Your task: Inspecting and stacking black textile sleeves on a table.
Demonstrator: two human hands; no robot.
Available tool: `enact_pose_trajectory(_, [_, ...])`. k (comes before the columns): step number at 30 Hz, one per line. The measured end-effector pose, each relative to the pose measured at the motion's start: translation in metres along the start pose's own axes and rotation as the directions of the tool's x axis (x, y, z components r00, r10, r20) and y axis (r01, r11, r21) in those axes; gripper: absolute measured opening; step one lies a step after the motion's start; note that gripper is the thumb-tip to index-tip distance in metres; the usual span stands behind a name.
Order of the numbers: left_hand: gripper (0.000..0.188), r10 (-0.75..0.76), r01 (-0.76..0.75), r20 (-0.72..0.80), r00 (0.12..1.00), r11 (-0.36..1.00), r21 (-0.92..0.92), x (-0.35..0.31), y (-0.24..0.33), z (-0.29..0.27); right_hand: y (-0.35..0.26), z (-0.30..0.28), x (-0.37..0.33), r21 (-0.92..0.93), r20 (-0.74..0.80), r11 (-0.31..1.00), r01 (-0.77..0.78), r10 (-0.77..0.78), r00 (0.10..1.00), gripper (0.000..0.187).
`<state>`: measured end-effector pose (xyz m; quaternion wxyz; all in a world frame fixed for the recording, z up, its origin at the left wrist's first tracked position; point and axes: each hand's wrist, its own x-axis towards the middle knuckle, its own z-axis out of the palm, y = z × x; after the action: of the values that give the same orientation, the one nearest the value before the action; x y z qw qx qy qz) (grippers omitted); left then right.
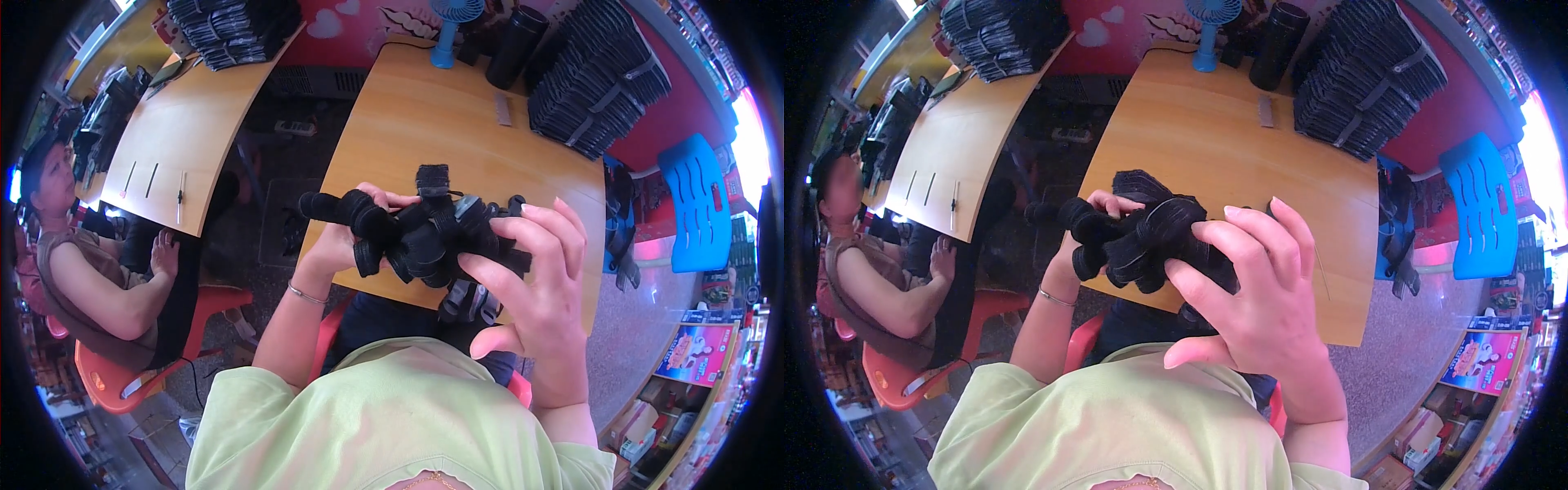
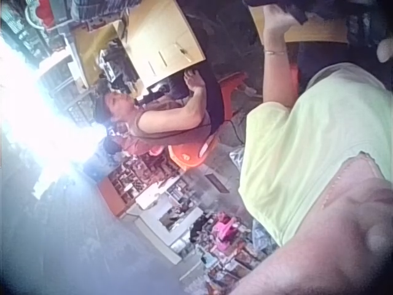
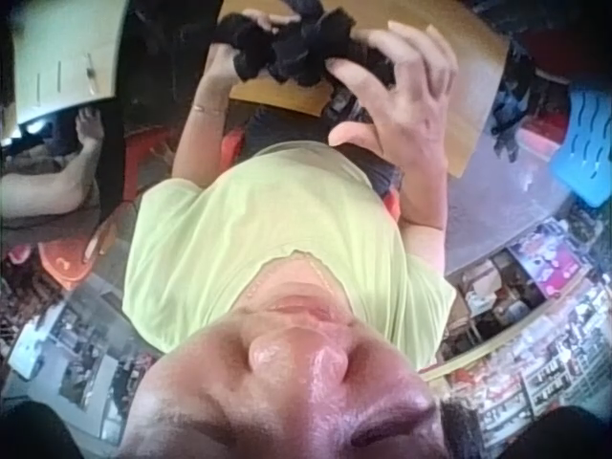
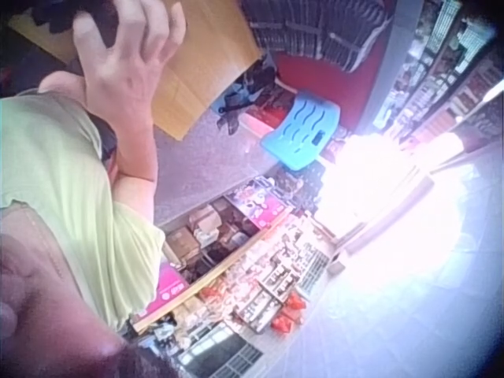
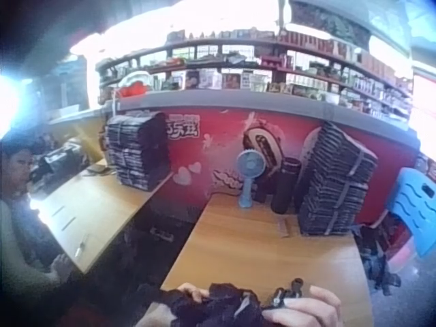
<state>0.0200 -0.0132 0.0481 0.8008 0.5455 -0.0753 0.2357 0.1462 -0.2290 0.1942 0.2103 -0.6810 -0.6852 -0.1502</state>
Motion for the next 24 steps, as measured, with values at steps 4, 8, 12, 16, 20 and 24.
enact_pose_trajectory(4, [0.065,0.009,-0.009,0.006,1.0,1.0,-0.004,0.002,0.0,0.001,-0.004,-0.003,-0.001,0.054,-0.015,0.999,0.006,-0.005,1.0,0.064])
enact_pose_trajectory(8, [0.065,0.004,-0.005,-0.011,1.0,0.997,-0.074,0.003,-0.002,0.004,-0.008,0.004,-0.002,-0.006,-0.004,1.0,0.031,-0.031,1.0,0.055])
enact_pose_trajectory(12, [0.064,0.014,-0.016,-0.025,1.0,0.997,-0.08,0.003,-0.001,0.007,-0.01,0.003,0.0,0.023,0.008,1.0,0.006,-0.006,1.0,0.058])
enact_pose_trajectory(16, [0.064,-0.022,0.02,-0.025,0.999,0.997,-0.077,0.003,0.0,0.009,-0.013,0.006,0.003,0.026,-0.009,0.999,0.031,-0.031,0.999,0.058])
enact_pose_trajectory(20, [0.065,-0.029,0.028,-0.051,0.998,0.999,-0.03,0.001,0.001,0.009,-0.015,0.008,0.005,-0.021,-0.03,1.0,0.015,-0.016,0.999,0.057])
enact_pose_trajectory(24, [0.063,-0.084,0.087,-0.056,0.995,0.995,0.054,0.003,0.006,0.011,-0.021,0.005,0.006,-0.03,-0.022,0.998,0.061,-0.062,0.998,0.053])
